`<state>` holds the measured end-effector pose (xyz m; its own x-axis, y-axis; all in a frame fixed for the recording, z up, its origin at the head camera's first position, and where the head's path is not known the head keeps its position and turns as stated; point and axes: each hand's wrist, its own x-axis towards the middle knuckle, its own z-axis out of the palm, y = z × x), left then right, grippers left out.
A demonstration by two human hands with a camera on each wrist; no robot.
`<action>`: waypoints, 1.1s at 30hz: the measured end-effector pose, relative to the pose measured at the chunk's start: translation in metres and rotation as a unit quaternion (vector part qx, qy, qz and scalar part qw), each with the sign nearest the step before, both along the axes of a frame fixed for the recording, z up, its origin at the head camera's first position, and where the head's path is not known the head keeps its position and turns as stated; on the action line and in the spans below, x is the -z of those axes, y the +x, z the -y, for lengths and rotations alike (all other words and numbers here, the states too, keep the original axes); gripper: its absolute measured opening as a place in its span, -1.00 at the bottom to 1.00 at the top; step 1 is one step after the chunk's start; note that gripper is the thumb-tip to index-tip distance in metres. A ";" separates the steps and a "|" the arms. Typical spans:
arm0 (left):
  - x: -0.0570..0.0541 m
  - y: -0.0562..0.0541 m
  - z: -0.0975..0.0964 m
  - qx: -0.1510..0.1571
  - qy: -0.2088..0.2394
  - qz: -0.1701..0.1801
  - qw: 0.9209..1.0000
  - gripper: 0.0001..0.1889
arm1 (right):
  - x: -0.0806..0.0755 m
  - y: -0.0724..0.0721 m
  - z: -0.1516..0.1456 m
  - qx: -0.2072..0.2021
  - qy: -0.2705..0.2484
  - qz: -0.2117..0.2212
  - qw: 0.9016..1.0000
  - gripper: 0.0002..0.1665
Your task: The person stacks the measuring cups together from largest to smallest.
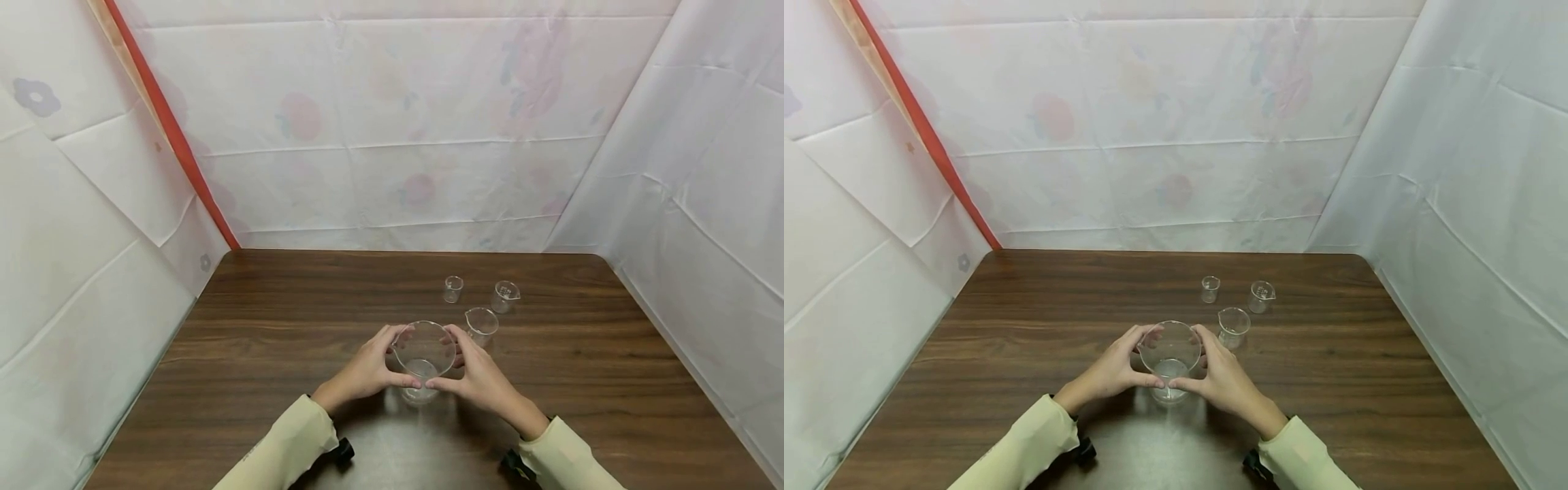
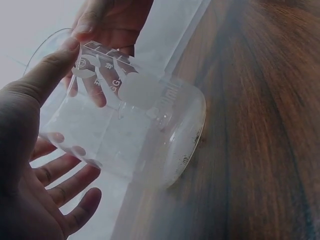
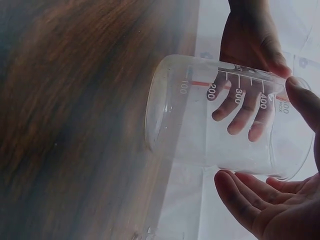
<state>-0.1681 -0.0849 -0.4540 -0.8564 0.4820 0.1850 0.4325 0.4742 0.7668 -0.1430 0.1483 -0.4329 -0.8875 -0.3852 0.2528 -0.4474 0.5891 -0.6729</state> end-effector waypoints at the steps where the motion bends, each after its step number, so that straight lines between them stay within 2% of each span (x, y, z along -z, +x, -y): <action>1: 0.000 0.000 0.000 0.000 0.001 0.001 1.000 -0.09 | 0.000 0.000 0.000 0.003 0.001 0.000 1.000 0.03; 9: 0.000 0.000 0.000 0.011 0.000 0.011 1.000 -0.13 | 0.002 0.001 0.000 0.003 -0.011 0.002 1.000 0.04; 18: 0.004 -0.001 -0.001 0.023 0.003 0.012 1.000 -0.13 | -0.001 0.000 -0.010 -0.030 0.000 0.005 1.000 0.04; 25: 0.004 0.000 0.000 0.029 0.013 0.008 0.999 -0.09 | -0.009 -0.006 -0.016 -0.041 0.007 -0.016 0.999 -0.11; 33: 0.002 -0.001 0.001 0.033 0.013 0.011 0.999 -0.03 | -0.026 -0.023 -0.017 -0.021 0.011 -0.051 0.998 -0.31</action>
